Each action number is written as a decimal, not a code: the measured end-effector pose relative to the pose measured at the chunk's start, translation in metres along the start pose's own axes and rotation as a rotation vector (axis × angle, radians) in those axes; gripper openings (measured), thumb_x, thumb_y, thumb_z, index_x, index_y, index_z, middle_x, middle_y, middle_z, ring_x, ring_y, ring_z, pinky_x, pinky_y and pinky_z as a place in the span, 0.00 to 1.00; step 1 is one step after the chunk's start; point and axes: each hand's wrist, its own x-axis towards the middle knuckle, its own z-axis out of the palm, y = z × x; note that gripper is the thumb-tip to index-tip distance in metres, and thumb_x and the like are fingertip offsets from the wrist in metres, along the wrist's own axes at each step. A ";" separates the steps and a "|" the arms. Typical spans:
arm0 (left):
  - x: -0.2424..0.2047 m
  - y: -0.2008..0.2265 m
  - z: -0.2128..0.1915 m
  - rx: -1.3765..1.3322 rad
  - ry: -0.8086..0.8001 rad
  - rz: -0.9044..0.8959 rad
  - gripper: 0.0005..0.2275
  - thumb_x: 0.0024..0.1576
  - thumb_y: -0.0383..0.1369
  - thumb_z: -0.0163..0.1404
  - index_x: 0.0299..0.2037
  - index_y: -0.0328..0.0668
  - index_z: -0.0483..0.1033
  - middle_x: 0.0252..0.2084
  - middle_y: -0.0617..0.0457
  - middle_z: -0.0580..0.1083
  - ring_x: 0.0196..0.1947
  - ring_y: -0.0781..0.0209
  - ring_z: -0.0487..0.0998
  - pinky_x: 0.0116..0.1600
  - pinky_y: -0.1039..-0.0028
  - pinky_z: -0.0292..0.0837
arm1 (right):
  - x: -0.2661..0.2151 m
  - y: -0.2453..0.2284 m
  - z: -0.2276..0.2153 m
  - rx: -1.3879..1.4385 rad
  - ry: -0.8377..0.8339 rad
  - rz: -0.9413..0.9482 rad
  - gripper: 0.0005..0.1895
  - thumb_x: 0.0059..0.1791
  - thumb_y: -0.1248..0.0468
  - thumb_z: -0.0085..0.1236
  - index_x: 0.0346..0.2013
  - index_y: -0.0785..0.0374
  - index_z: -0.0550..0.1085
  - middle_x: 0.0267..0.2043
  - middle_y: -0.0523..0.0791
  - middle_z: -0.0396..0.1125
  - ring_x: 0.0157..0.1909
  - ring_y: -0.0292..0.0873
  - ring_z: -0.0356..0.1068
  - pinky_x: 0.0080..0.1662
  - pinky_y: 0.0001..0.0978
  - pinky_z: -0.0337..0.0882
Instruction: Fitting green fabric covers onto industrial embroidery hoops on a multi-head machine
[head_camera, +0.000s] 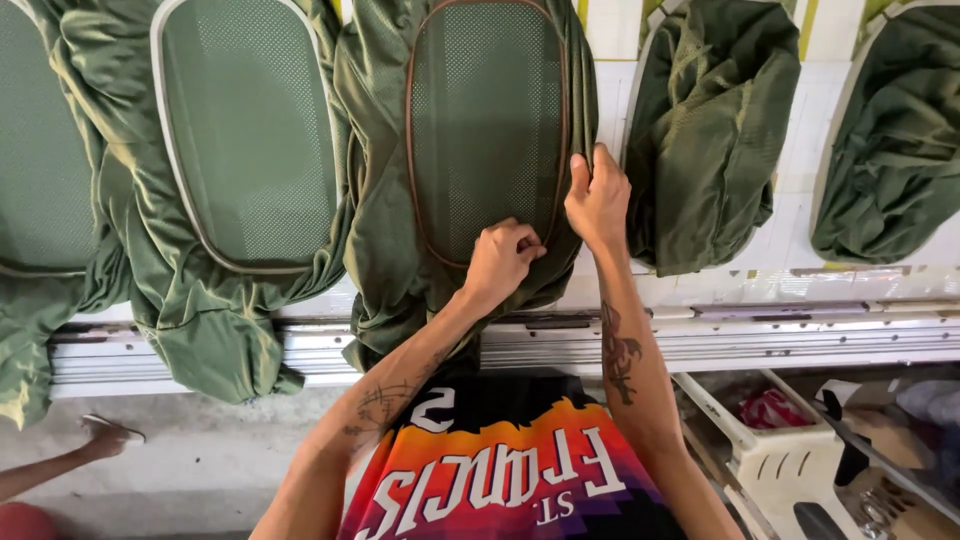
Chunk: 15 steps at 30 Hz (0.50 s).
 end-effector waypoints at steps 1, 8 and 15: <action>0.000 0.002 -0.001 0.001 0.002 0.004 0.03 0.54 0.31 0.61 0.33 0.42 0.81 0.30 0.49 0.74 0.33 0.46 0.81 0.39 0.59 0.80 | 0.000 -0.003 -0.002 0.000 0.004 -0.002 0.17 0.60 0.59 0.49 0.30 0.63 0.62 0.20 0.49 0.53 0.23 0.60 0.62 0.27 0.45 0.64; 0.037 0.045 -0.046 0.239 -0.021 0.229 0.04 0.58 0.33 0.54 0.40 0.49 0.81 0.36 0.49 0.76 0.40 0.42 0.81 0.44 0.51 0.79 | -0.014 -0.051 -0.033 0.121 0.108 0.176 0.22 0.55 0.57 0.61 0.54 0.67 0.64 0.45 0.58 0.63 0.49 0.67 0.68 0.47 0.55 0.72; 0.212 0.072 -0.096 0.766 -0.192 1.187 0.06 0.61 0.31 0.58 0.46 0.49 0.84 0.52 0.55 0.79 0.63 0.53 0.72 0.74 0.52 0.54 | -0.066 -0.056 -0.013 0.153 0.247 0.156 0.21 0.62 0.59 0.41 0.66 0.69 0.63 0.62 0.54 0.67 0.58 0.58 0.72 0.53 0.44 0.75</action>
